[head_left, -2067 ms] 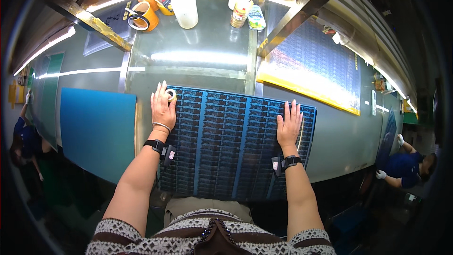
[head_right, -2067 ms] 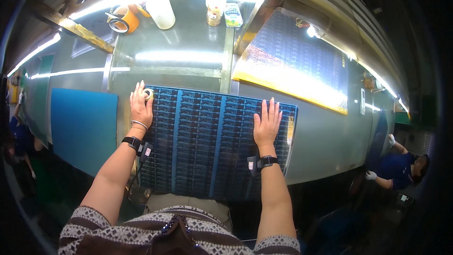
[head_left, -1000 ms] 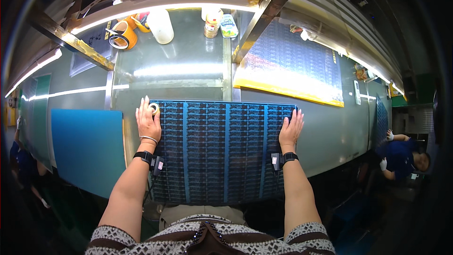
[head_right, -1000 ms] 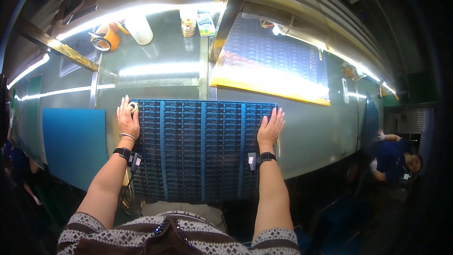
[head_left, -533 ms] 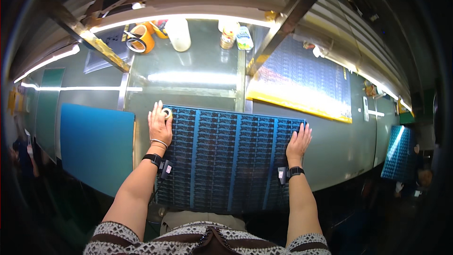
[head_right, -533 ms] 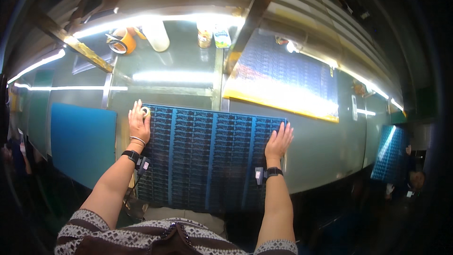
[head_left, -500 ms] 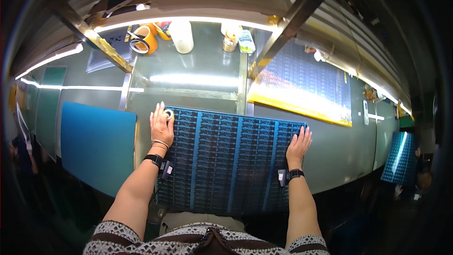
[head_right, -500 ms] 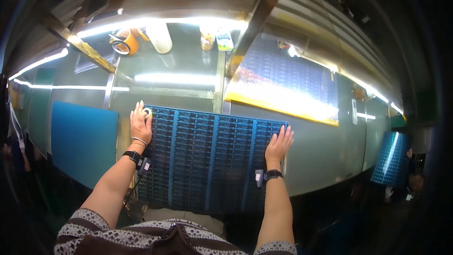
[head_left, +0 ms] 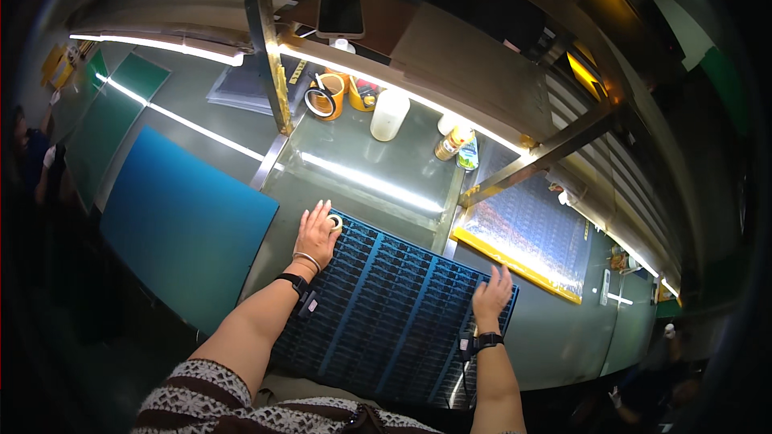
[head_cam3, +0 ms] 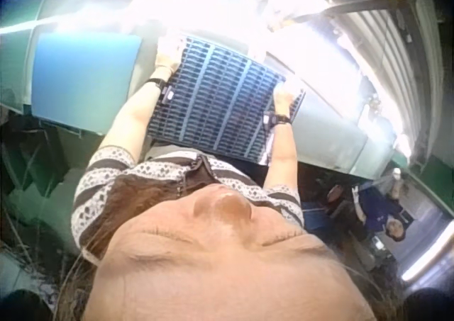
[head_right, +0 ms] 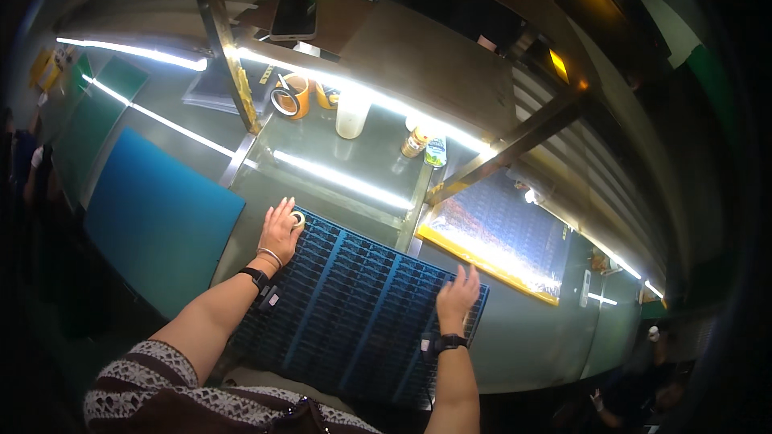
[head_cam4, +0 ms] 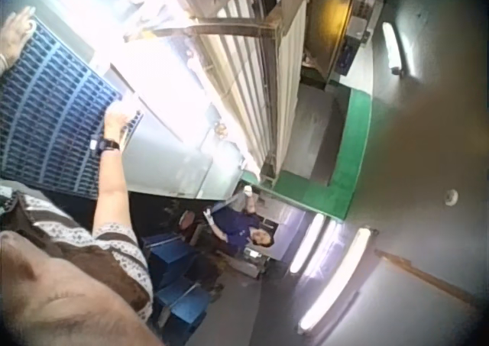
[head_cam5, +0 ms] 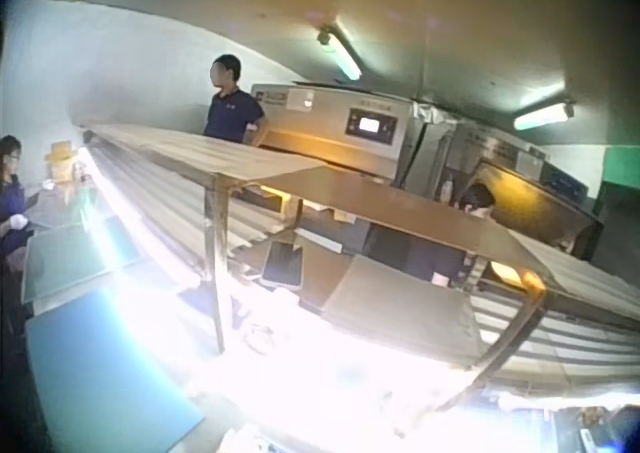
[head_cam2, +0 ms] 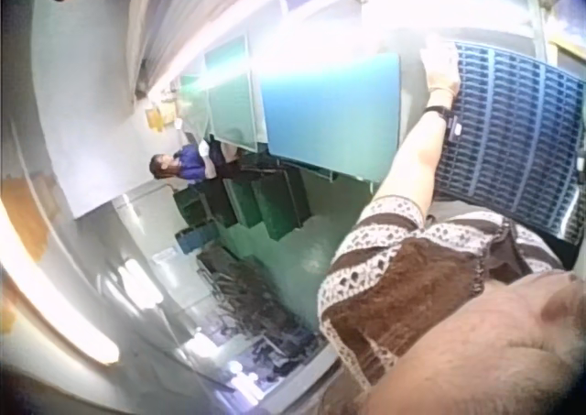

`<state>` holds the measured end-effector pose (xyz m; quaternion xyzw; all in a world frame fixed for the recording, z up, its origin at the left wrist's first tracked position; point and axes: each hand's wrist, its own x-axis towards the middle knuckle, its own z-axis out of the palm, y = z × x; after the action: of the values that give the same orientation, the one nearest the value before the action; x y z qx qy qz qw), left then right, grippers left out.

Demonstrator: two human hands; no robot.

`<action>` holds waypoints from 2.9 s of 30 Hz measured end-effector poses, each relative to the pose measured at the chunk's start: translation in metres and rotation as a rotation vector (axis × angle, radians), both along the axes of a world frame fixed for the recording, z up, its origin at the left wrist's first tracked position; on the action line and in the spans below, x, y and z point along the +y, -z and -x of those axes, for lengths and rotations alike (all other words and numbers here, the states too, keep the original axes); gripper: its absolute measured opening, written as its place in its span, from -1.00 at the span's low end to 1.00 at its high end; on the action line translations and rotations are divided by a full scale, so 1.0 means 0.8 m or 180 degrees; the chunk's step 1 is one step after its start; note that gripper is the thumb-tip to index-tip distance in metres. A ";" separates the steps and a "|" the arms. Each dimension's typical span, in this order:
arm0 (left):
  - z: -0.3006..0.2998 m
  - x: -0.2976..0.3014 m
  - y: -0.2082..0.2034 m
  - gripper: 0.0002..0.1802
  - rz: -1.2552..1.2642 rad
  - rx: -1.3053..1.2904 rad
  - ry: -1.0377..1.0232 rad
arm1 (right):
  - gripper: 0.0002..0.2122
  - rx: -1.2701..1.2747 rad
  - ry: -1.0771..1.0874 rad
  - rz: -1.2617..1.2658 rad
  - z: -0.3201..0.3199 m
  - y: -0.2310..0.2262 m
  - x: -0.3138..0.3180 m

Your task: Manually assembling small components onto a grid-like substrate at a workstation.

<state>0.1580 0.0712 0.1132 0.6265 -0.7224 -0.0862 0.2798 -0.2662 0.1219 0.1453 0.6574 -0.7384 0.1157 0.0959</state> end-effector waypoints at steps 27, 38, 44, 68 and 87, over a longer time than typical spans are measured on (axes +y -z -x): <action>0.003 -0.003 -0.003 -0.80 0.0032 0.0029 0.0005 | -0.51 -0.0184 -0.1072 -0.0672 -0.158 0.001 -0.001; 0.004 -0.004 0.001 -0.80 -0.0006 -0.0034 -0.0023 | -0.51 -0.0592 -0.1040 -0.0678 -0.156 0.017 0.004; 0.004 -0.006 -0.004 -0.82 -0.0090 -0.0051 -0.0020 | -0.50 -0.0650 -0.1042 -0.0710 -0.154 0.017 0.001; 0.000 -0.004 -0.002 -0.83 -0.0022 -0.0070 -0.0045 | -0.52 -0.0421 -0.1110 -0.0545 -0.167 -0.002 -0.013; 0.003 -0.006 -0.007 -0.77 -0.0193 -0.0025 -0.0001 | -0.82 -0.1679 -0.0625 -0.1289 -0.083 -0.021 -0.121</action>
<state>0.1558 0.0661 0.1190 0.6351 -0.7205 -0.1055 0.2579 -0.1999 0.0252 0.1620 0.6785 -0.6790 0.1415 -0.2421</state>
